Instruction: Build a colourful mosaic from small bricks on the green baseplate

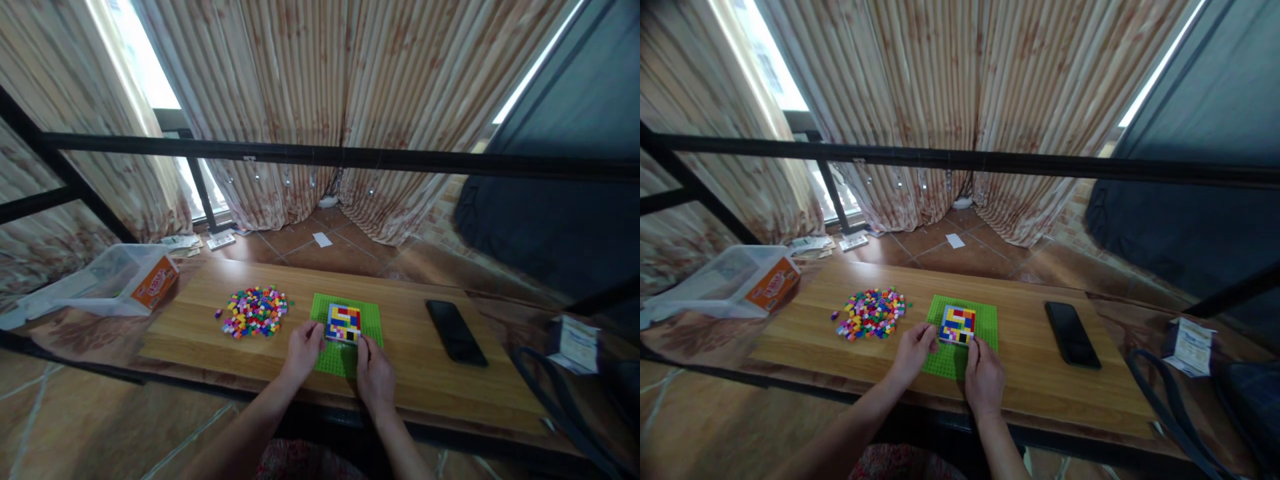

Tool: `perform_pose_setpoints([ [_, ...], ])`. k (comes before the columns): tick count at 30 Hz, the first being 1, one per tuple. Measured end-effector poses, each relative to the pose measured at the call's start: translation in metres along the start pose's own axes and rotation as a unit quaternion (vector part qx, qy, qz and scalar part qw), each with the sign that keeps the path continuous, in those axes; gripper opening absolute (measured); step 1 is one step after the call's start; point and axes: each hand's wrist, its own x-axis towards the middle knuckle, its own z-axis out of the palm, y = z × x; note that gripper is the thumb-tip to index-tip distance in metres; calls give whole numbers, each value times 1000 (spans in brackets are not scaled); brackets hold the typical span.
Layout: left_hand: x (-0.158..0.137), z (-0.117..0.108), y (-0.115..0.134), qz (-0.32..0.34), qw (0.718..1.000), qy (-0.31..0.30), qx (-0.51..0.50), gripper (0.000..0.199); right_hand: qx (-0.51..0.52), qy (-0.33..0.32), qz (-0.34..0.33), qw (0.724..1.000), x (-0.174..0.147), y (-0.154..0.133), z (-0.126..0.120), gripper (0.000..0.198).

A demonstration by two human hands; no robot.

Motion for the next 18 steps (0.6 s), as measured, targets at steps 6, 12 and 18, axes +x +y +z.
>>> perform_pose_setpoints([
  [6, -35, -48, -11, 149, 969, -18, 195, 27, 110, -16, 47, 993, 3, 6, -17, 61],
  [12, -46, -96, -30, 289, 879, 0, 378, 20, 2, 52, 67, 996, -4, 74, -62, 63],
  [18, -44, -97, -42, 362, 810, 11, 462, 20, -148, 74, -61, 984, -6, 126, -66, 65],
])
